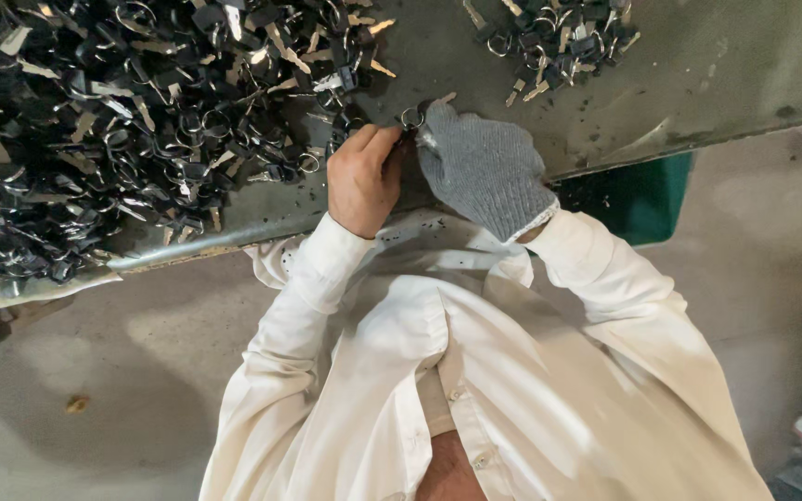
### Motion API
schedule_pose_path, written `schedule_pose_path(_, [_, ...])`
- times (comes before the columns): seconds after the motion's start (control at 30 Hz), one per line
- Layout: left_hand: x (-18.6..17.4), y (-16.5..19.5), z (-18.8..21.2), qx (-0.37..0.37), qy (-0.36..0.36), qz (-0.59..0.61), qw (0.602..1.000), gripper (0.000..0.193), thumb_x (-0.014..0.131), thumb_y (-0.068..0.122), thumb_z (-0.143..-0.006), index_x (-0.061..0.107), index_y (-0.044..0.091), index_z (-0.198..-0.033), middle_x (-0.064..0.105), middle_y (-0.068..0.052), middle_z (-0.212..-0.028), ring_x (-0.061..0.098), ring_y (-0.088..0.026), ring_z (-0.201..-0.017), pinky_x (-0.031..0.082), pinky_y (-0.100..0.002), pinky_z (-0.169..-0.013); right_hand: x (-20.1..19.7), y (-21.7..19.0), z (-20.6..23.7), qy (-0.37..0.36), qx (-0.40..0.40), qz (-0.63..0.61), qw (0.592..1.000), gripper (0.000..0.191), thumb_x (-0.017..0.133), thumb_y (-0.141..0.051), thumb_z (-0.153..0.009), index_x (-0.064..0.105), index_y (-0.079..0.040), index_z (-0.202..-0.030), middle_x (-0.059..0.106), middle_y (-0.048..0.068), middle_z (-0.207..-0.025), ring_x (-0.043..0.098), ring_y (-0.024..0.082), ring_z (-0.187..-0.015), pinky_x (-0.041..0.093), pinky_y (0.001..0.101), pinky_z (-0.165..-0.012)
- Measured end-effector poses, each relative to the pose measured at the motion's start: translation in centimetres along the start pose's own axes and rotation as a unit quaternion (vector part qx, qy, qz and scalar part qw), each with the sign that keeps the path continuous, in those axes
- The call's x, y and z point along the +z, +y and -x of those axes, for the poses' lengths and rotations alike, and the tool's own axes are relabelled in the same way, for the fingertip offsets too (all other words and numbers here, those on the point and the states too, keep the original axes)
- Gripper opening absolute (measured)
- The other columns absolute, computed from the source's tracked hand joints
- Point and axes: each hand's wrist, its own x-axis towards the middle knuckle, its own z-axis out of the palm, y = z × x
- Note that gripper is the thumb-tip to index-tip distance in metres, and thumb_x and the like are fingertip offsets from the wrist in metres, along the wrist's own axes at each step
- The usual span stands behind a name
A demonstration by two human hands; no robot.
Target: The person picks keys from a large pile on a workbench and sorts them, placing selected keys onto a separate area of the bench. They handle the keys one at a time with a gloved hand, moving each key from the pile to the sorted group.
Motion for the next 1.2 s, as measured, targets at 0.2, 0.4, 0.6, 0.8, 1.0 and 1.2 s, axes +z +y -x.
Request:
schedule_pose_path(0.2, [-0.2, -0.2, -0.3, 0.004, 0.023, 0.016, 1.0, 0.027, 0.073, -0.005, -0.083, 0.067, 0.004, -0.108, 0.065, -0.015, -0.095, 0.066, -0.039, -0.086, 0.053, -0.045, -0.072, 0.3, 0.2, -0.6, 0.0, -0.001, -0.011, 1.0, 0.03, 0.069, -0.032, -0.098, 0.061, -0.004, -0.107, 0.069, 0.016, -0.07, 0.07, 0.036, -0.061, 0.053, 0.0487, -0.05])
schedule_pose_path(0.4, [0.0, -0.1, -0.6, -0.026, 0.044, 0.016, 0.999, 0.023, 0.076, -0.002, -0.085, 0.067, 0.002, -0.106, 0.063, -0.017, -0.089, 0.064, -0.04, -0.078, 0.051, -0.046, -0.065, -0.1, 1.2, 0.0, 0.039, -0.065, -0.07, 0.995, 0.036, 0.073, -0.036, -0.095, 0.06, -0.004, -0.106, 0.069, 0.018, -0.075, 0.07, 0.037, -0.065, 0.054, 0.0476, -0.054])
schedule_pose_path(0.6, [0.0, 0.1, -0.4, 0.012, 0.029, -0.008, 0.999, 0.027, 0.071, -0.006, -0.081, 0.065, 0.002, -0.106, 0.062, -0.017, -0.092, 0.064, -0.042, -0.083, 0.051, -0.047, -0.07, -0.3, 0.5, -0.3, -0.016, -0.019, 0.01, 1.0, 0.027, 0.07, -0.03, -0.096, 0.062, -0.007, -0.109, 0.07, 0.016, -0.074, 0.07, 0.035, -0.059, 0.052, 0.0485, -0.048])
schedule_pose_path(0.8, [0.2, 0.0, -0.5, -0.055, 0.021, 0.01, 0.998, 0.019, 0.076, -0.001, -0.086, 0.066, 0.004, -0.102, 0.062, -0.015, -0.089, 0.064, -0.039, -0.076, 0.05, -0.047, -0.065, -0.8, 1.4, 0.4, 0.03, -0.055, -0.081, 0.995, 0.031, 0.071, -0.032, -0.099, 0.06, -0.004, -0.108, 0.069, 0.017, -0.076, 0.071, 0.037, -0.069, 0.054, 0.0483, -0.057])
schedule_pose_path(1.0, [0.7, 0.2, 0.0, 0.001, 0.027, -0.031, 0.999, 0.024, 0.071, -0.005, -0.086, 0.065, 0.001, -0.108, 0.061, -0.017, -0.094, 0.063, -0.04, -0.087, 0.05, -0.048, -0.074, -0.4, 1.7, -0.2, 0.017, -0.05, -0.093, 0.994, 0.03, 0.071, -0.029, -0.093, 0.063, -0.006, -0.11, 0.071, 0.018, -0.081, 0.07, 0.038, -0.066, 0.054, 0.0474, -0.055])
schedule_pose_path(1.2, [1.0, 0.0, 0.0, 0.005, -0.004, -0.037, 0.999, 0.029, 0.066, -0.01, -0.077, 0.063, 0.001, -0.105, 0.059, -0.018, -0.096, 0.061, -0.041, -0.089, 0.05, -0.049, -0.077, 0.6, 0.4, -0.7, -0.001, -0.009, -0.011, 1.0, 0.023, 0.07, -0.029, -0.095, 0.061, -0.009, -0.102, 0.071, 0.017, -0.079, 0.071, 0.036, -0.067, 0.053, 0.0486, -0.052])
